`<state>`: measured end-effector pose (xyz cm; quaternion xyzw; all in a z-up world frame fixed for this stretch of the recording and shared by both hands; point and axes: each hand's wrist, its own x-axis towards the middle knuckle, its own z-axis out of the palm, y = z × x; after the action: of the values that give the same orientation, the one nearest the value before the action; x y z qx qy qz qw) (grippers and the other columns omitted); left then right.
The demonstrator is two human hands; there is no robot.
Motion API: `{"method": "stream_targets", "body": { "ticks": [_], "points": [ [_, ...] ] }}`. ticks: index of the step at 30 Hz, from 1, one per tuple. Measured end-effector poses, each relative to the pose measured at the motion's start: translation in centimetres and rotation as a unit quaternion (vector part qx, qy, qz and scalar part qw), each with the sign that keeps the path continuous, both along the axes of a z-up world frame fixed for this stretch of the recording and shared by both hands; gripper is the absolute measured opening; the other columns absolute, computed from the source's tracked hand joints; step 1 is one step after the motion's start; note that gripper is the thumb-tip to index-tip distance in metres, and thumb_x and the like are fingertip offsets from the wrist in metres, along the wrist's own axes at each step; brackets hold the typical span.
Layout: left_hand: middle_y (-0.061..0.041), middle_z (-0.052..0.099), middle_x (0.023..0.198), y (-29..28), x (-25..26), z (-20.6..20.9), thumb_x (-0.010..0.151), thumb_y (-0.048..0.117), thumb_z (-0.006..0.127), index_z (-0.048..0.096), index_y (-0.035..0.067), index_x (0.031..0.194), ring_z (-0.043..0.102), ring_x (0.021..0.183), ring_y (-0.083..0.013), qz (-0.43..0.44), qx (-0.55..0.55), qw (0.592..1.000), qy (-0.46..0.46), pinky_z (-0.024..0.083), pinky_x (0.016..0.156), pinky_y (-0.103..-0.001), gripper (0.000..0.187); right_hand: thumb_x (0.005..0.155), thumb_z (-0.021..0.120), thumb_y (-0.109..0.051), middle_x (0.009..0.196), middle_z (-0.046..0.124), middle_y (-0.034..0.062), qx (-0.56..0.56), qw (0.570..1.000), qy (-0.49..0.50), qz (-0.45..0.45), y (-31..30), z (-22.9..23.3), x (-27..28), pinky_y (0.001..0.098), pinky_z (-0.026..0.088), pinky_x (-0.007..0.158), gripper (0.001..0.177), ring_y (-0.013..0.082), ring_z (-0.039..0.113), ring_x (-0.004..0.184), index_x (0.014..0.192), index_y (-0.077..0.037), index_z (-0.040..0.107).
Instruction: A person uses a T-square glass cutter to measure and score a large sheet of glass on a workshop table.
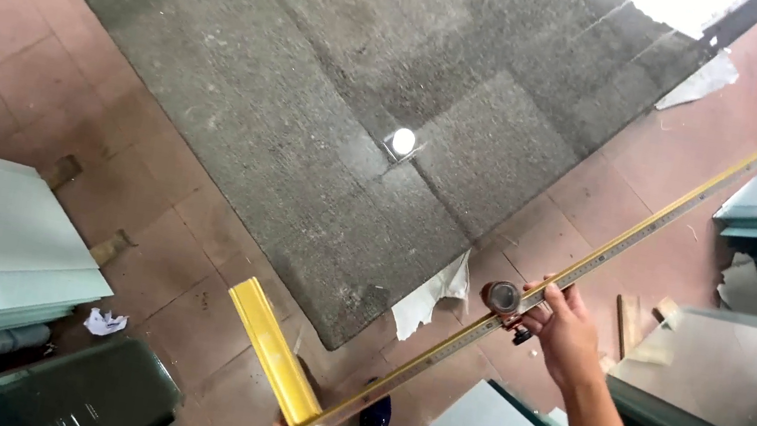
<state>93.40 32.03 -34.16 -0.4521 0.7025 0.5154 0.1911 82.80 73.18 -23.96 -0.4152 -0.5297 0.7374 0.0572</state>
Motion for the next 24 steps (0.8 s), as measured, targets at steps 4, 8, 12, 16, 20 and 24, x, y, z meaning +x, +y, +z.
{"method": "stream_targets", "body": {
  "ticks": [4,8,12,16,20,24],
  "points": [
    [-0.02,0.018,0.183,-3.0,-4.3,6.4,0.065,0.018,0.095,0.006,0.013,0.178,0.024,0.168,-0.0343,-0.024,-0.094,0.988,0.118,0.03,0.129,-0.051,0.144,0.118,0.048,-0.014,0.12,0.074,0.0191,-0.024,0.997,0.062,-0.033,-4.5,3.1,0.7,0.0446,0.065,0.076,0.022,0.0319,0.072,0.082,0.139,-0.007,0.051],
    [-0.014,0.03,0.181,1.6,-8.2,21.4,0.079,0.032,0.086,0.04,0.011,0.162,0.013,0.17,-0.043,-0.387,-0.216,0.83,0.338,0.003,0.133,-0.068,0.097,0.118,0.052,-0.015,0.119,0.076,0.0147,-0.028,0.989,0.144,-0.033,-8.6,8.2,2.4,0.0377,0.063,0.073,0.013,0.0277,0.074,0.082,0.13,-0.014,0.054],
    [-0.006,0.072,0.138,7.4,-12.7,29.1,0.106,0.053,0.067,0.06,0.014,0.149,0.062,0.135,-0.0276,-0.678,-0.138,0.666,0.279,0.016,0.136,-0.057,0.059,0.118,0.05,-0.013,0.12,0.075,0.0157,-0.022,0.982,0.188,-0.025,-12.1,16.4,3.6,0.0387,0.066,0.077,0.012,0.0315,0.078,0.09,0.13,-0.013,0.054],
    [-0.002,0.076,0.071,8.1,-13.4,35.2,0.108,0.053,0.073,0.073,0.02,0.112,0.074,0.067,-0.025,-0.672,-0.145,0.694,0.214,0.064,0.073,-0.047,0.033,0.113,0.048,-0.023,0.138,0.074,0.0227,0.037,0.995,0.086,0.028,-12.9,25.7,5.2,0.0576,0.067,0.09,0.03,0.0446,0.081,0.098,0.142,-0.014,0.048],
    [-0.004,0.074,0.069,7.1,-11.8,37.4,0.108,0.049,0.068,0.069,0.021,0.097,0.066,0.064,-0.0402,-0.64,-0.167,0.702,0.264,0.05,0.058,-0.05,0.03,0.11,0.038,-0.051,0.087,0.077,0.0224,0.02,0.956,0.027,0.292,-12.6,25.9,7.6,0.0406,0.063,0.061,0.066,0.0329,0.075,0.066,0.117,0.003,0.075],
    [-0.005,0.077,0.075,6.4,-10.6,39.5,0.104,0.041,0.067,0.074,0.026,0.104,0.069,0.075,-0.0411,-0.631,-0.161,0.715,0.254,0.051,0.067,-0.053,0.017,0.111,0.048,-0.052,0.064,0.052,0.0093,-0.401,0.785,0.245,0.403,-13.1,20.5,7.6,0.0266,0.038,0.042,0.05,0.0137,0.042,0.041,0.089,-0.007,0.048]
  ]
}}
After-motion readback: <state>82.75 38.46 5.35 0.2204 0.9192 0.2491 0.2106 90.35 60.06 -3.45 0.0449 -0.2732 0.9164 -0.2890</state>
